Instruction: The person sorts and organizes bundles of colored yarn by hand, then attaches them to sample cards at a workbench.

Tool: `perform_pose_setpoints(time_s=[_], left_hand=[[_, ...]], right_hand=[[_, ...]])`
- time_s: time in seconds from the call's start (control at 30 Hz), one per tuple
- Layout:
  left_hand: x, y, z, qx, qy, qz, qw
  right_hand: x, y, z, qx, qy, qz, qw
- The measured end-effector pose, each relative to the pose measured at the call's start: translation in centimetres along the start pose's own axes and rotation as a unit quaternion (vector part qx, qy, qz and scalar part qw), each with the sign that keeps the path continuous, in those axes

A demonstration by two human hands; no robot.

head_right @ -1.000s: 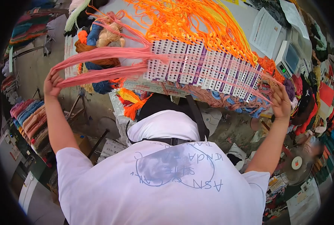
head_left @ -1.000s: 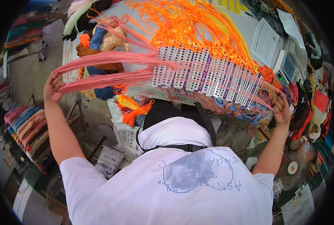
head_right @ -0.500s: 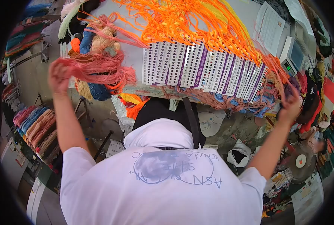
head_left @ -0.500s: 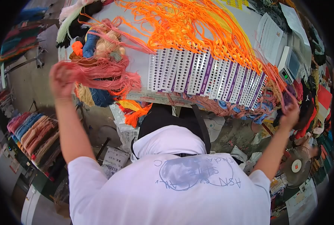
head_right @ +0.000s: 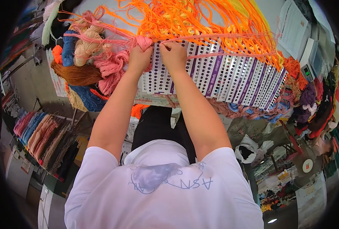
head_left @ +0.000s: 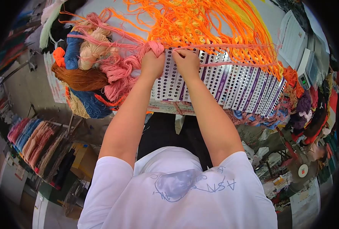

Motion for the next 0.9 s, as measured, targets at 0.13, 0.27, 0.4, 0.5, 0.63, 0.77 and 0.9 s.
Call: perform_pose_setpoints(time_s=[0.13, 0.27, 0.4, 0.5, 0.63, 0.77, 0.9], left_hand=[[-1.2, -0.2, -0.7, 0.055, -0.051, 0.005, 0.997], [-1.0, -0.1, -1.3, 0.194, -0.195, 0.115, 0.955], [-1.9, -0.6, -1.5, 0.187, -0.238, 0.070, 0.951], [-2.2, -1.1, -1.7, 0.145, -0.259, 0.050, 0.954], [-3.1, -0.9, -2.0, 0.050, -0.202, -0.058, 0.976], [-3.2, -1.5, -2.3, -0.030, -0.190, -0.019, 0.981], [-2.2, 0.1, -0.8, -0.020, -0.114, -0.060, 0.991]], right_hand=[[-0.5, 1.5, -1.1, -0.049, 0.030, -0.060, 0.997], [0.0, 1.4, -0.7, -0.022, 0.062, -0.056, 0.996], [0.9, 0.2, -0.6, 0.028, 0.114, 0.091, 0.989], [1.5, 0.6, -1.0, 0.045, 0.134, 0.135, 0.981], [2.4, 0.5, -1.2, 0.050, 0.132, 0.191, 0.971], [2.2, 1.1, -0.8, -0.020, 0.084, 0.127, 0.988], [1.4, 0.6, -0.2, -0.031, 0.040, 0.121, 0.991]])
Point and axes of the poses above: each hand's wrist, its own x-axis away from the middle knuckle, its own z-axis out of the back of the hand, y = z × x, the point moved 5 cm from there along -x, towards the middle knuckle, and after that the axes turned 1 degree about -z, right-handed, at the moved point
